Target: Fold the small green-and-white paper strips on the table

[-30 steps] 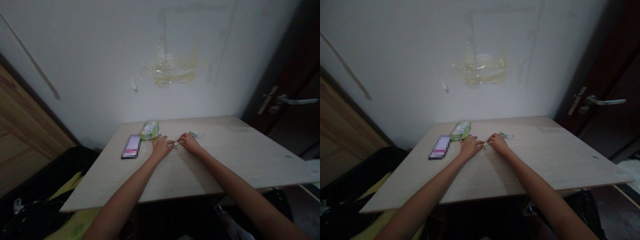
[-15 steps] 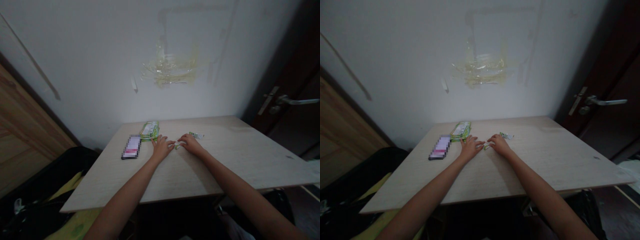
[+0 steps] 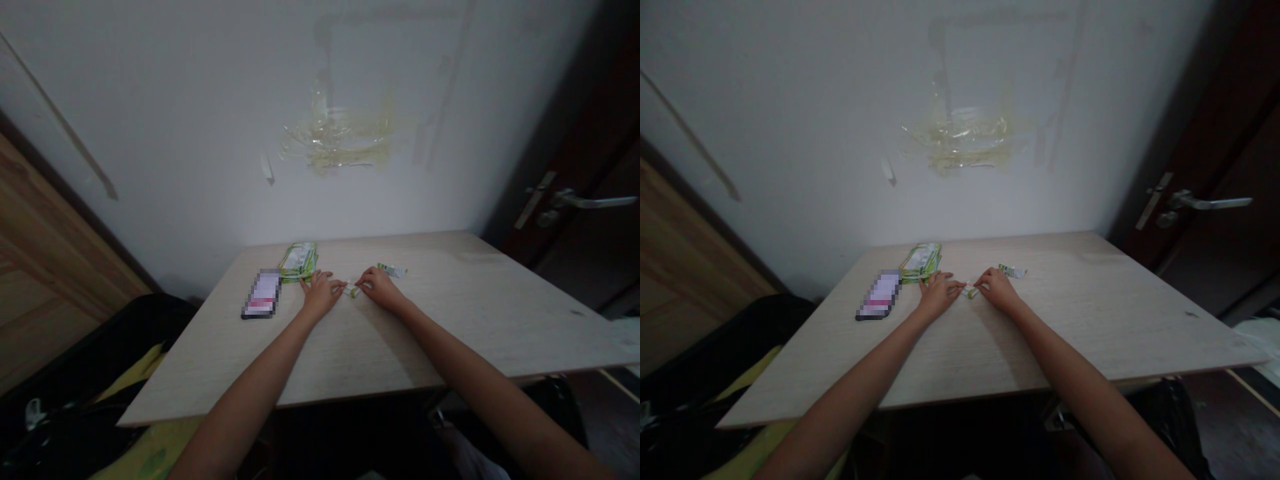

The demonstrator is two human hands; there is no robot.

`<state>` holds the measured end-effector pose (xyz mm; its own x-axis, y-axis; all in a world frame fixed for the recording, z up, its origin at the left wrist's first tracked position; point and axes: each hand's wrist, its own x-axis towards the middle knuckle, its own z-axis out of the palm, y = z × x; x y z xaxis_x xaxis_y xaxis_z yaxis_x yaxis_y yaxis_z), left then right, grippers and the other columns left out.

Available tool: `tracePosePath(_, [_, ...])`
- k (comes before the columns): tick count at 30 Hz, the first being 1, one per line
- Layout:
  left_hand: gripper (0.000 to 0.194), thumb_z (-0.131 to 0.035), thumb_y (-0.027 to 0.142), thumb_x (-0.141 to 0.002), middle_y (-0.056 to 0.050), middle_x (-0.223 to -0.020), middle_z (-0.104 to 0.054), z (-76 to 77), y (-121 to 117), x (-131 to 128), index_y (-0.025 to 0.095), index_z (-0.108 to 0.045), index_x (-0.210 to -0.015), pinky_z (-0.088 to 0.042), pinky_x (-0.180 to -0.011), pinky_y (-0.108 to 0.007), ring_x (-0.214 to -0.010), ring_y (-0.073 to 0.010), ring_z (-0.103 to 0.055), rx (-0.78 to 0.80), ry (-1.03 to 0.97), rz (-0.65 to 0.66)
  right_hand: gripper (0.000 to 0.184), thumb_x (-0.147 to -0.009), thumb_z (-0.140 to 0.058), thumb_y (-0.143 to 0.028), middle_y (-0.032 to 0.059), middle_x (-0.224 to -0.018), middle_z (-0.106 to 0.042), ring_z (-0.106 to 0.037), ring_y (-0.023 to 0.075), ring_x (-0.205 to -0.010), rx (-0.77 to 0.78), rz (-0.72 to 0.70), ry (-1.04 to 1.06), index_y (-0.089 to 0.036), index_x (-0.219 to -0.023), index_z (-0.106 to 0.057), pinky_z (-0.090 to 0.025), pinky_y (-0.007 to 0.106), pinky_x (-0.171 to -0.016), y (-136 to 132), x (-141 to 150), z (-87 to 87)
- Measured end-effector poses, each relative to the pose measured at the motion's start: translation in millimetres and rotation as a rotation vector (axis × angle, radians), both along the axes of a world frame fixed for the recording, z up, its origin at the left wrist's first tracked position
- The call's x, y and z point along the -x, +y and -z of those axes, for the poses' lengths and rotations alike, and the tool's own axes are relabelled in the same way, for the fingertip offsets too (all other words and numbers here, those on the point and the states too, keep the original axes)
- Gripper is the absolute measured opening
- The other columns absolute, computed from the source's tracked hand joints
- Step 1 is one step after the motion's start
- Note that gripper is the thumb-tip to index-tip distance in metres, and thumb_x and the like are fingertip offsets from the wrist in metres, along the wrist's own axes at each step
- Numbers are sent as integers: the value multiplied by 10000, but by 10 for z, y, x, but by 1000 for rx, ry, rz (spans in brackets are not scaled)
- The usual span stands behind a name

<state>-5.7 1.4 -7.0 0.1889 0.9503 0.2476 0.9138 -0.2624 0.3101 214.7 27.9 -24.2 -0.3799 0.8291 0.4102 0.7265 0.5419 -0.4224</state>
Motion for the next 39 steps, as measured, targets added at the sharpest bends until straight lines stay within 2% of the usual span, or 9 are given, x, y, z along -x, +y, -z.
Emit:
tracePosePath(9, [279,-582,495,-909,-18,-1442,-549,0,1,3,452,-734,-1139,-82,-1152,-709,-1427,-369,-300,-24,51,7,175,-841,-667,-159,114,-1073,-655,-584,225,-1058,-12,-30,-74,-172,-986,-763,-430,357,-995,-24,12,-43])
tracePosePath(21, [355,-584,603,-877,-43,-1464,-534,31,6,8,457,-709,-1175,-99,-1122,-745,-1434,-387,-301,-8,74,17,221,-844,-701,-278,126,-1125,-628,-564,237,-1095,18,-40,-97,-160,-1028,-737,-424,362,-1005,-62,4,-66])
tracePosePath(30, [470,-578,699,-831,-64,-1475,-516,-12,-29,1,447,-692,-1212,-120,-1122,-727,-1433,-394,-294,11,94,31,279,-818,-736,-324,127,-1161,-610,-543,240,-1120,33,-52,-97,-160,-1043,-716,-409,375,-1014,-85,8,-81])
tracePosePath(39, [499,-543,724,-837,-26,-1532,-462,-36,-10,45,500,-638,-1272,-141,-1115,-745,-1461,-408,-257,92,104,32,306,-809,-738,-360,123,-1170,-599,-536,240,-1127,17,-49,-100,-165,-1041,-694,-413,371,-1006,-60,13,-20])
